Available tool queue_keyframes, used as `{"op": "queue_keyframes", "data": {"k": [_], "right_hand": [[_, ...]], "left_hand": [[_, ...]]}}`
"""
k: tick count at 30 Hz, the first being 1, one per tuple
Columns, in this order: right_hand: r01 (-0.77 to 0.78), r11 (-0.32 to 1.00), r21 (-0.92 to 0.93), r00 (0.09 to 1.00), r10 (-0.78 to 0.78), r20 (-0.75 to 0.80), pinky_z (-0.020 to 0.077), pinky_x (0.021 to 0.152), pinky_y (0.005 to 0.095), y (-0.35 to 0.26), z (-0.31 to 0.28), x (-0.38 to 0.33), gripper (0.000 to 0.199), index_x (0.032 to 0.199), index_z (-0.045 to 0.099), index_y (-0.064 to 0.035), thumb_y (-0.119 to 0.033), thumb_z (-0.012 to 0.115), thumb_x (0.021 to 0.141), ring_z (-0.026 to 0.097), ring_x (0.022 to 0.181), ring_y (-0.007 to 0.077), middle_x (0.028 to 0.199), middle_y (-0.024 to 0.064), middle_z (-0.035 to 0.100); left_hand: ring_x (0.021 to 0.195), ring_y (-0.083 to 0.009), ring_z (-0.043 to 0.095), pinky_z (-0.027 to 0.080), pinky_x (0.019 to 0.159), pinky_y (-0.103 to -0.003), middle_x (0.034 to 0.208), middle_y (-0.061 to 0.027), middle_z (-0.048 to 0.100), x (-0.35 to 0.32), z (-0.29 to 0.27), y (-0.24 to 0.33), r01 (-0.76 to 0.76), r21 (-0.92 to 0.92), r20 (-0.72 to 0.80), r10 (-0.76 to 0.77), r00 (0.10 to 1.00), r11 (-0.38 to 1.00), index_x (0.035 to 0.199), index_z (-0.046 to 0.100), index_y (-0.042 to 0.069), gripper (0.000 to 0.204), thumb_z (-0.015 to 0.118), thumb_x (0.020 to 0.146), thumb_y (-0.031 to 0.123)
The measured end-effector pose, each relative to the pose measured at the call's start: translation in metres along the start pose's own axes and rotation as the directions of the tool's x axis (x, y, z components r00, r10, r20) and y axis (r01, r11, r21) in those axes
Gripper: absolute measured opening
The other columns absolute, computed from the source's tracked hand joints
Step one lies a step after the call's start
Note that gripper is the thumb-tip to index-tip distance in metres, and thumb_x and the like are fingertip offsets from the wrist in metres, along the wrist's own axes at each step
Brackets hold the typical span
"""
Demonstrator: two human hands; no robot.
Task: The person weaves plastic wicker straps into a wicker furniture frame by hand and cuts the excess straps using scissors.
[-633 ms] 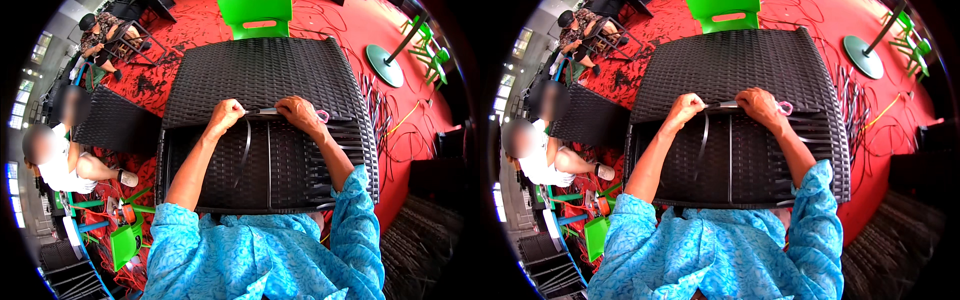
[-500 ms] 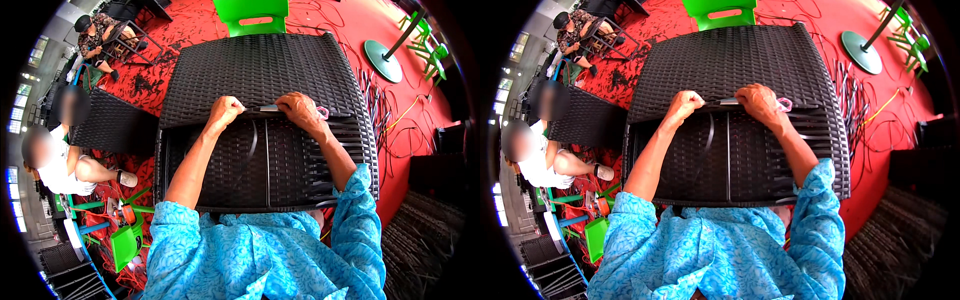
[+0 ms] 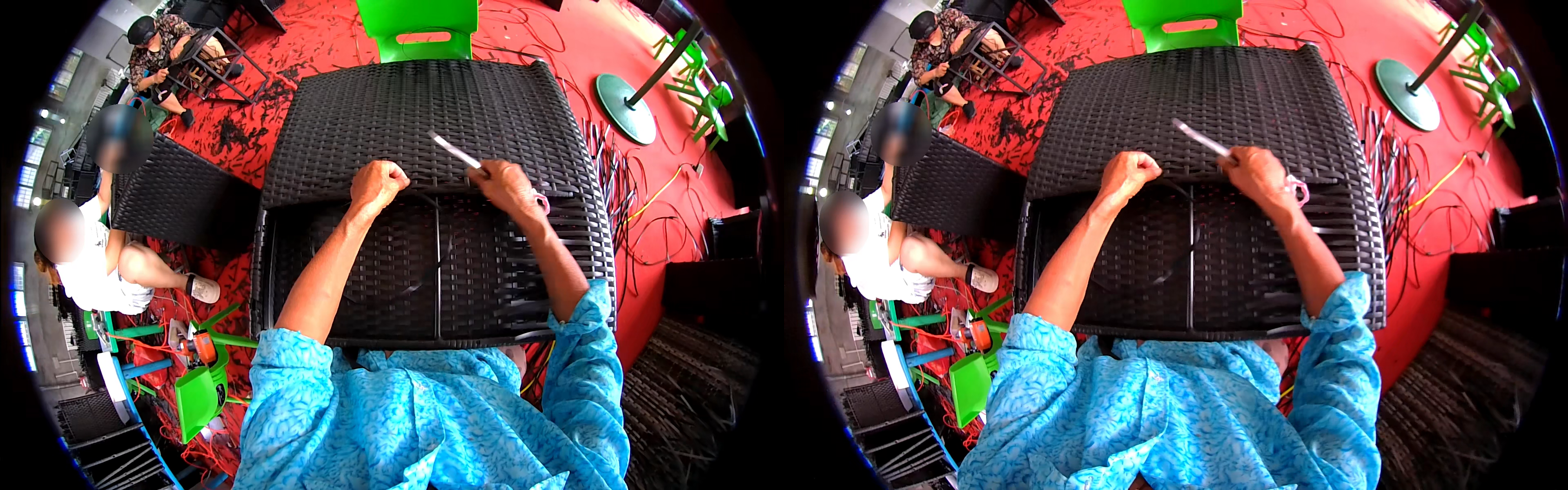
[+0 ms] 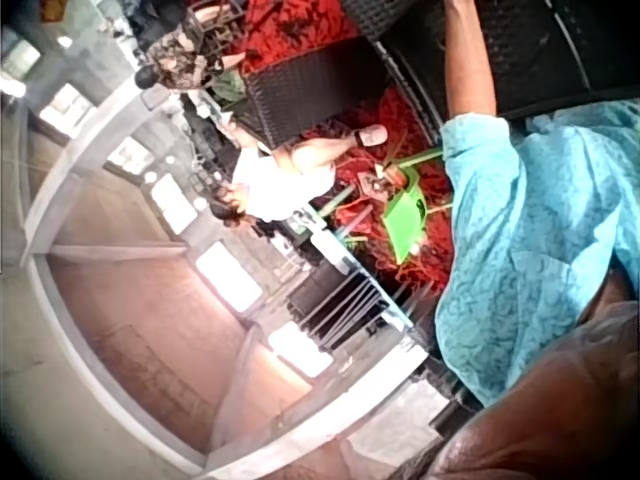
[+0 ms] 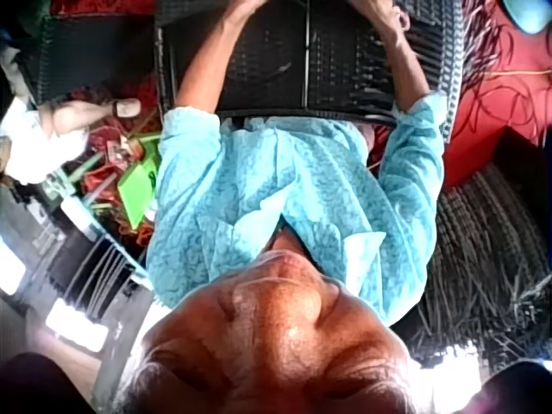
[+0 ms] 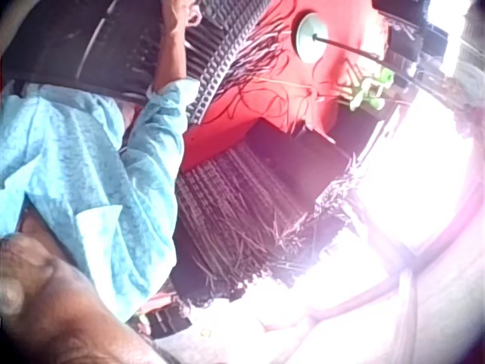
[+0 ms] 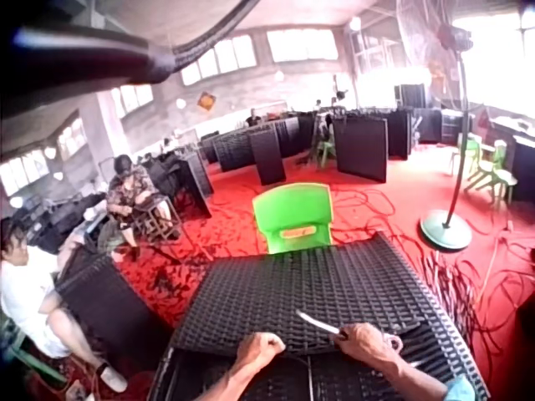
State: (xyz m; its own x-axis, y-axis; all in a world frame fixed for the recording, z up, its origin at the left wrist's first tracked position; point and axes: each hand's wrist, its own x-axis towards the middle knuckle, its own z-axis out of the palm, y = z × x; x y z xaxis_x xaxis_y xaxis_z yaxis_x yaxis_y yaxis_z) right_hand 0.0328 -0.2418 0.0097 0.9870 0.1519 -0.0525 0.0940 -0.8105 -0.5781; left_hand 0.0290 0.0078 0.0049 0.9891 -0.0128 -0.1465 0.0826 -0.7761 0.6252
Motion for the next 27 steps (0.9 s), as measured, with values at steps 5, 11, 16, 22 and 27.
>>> {"op": "queue_keyframes", "data": {"k": [5,11,16,22,27], "right_hand": [[0.158,0.986,-0.054,0.986,-0.16,-0.039,0.0465,0.065,0.0444,-0.031,0.038,0.002,0.025,0.081,0.064,-0.0082,-0.032,0.058,0.078,0.06,0.074,0.0354,0.076,0.0171,0.061],[0.198,0.98,-0.001,0.968,-0.196,-0.156,0.0465,0.066,0.0403,-0.043,0.06,-0.01,0.019,0.081,0.064,-0.0094,-0.027,0.065,0.073,0.058,0.077,0.0297,0.081,0.0111,0.058],[0.09,0.996,0.02,0.991,-0.087,-0.104,0.0466,0.068,0.0406,-0.055,0.064,-0.007,0.023,0.08,0.062,-0.0091,-0.03,0.066,0.072,0.059,0.08,0.0297,0.083,0.0106,0.06],[-0.039,0.999,0.02,0.998,0.038,0.043,0.0464,0.07,0.0411,-0.061,0.051,0.007,0.03,0.082,0.062,-0.0067,-0.035,0.064,0.073,0.06,0.081,0.0317,0.082,0.0155,0.063],[-0.23,0.941,0.249,0.973,0.218,0.074,0.0432,0.053,0.0341,-0.035,0.022,0.007,0.027,0.076,0.059,-0.0016,-0.028,0.06,0.076,0.056,0.057,0.0163,0.059,0.011,0.055]], "left_hand": [[0.069,-0.0246,0.064,0.048,0.063,-0.035,0.071,-0.0107,0.064,-0.003,0.003,0.0,-0.047,0.124,-0.083,0.057,0.995,0.991,0.07,0.069,0.013,0.014,0.064,0.065,0.025],[0.068,-0.0231,0.063,0.049,0.061,-0.034,0.071,-0.0067,0.065,-0.005,0.015,-0.001,-0.011,0.035,-0.087,0.014,0.996,0.999,0.069,0.069,0.015,0.01,0.065,0.066,0.023],[0.066,-0.0242,0.063,0.048,0.059,-0.036,0.068,-0.0078,0.064,-0.007,0.016,-0.007,-0.037,0.027,-0.14,0.04,0.989,0.999,0.068,0.067,0.013,0.01,0.065,0.066,0.022],[0.068,-0.0259,0.062,0.047,0.06,-0.037,0.069,-0.0089,0.064,-0.007,0.007,0.004,-0.035,0.005,-0.087,0.035,0.996,0.999,0.071,0.066,0.01,0.012,0.066,0.067,0.021],[0.081,-0.0274,0.06,0.046,0.069,-0.037,0.082,-0.0115,0.063,-0.014,-0.008,-0.009,-0.23,0.019,-0.003,0.23,0.973,0.973,0.085,0.063,0.008,0.021,0.068,0.067,0.018]]}}
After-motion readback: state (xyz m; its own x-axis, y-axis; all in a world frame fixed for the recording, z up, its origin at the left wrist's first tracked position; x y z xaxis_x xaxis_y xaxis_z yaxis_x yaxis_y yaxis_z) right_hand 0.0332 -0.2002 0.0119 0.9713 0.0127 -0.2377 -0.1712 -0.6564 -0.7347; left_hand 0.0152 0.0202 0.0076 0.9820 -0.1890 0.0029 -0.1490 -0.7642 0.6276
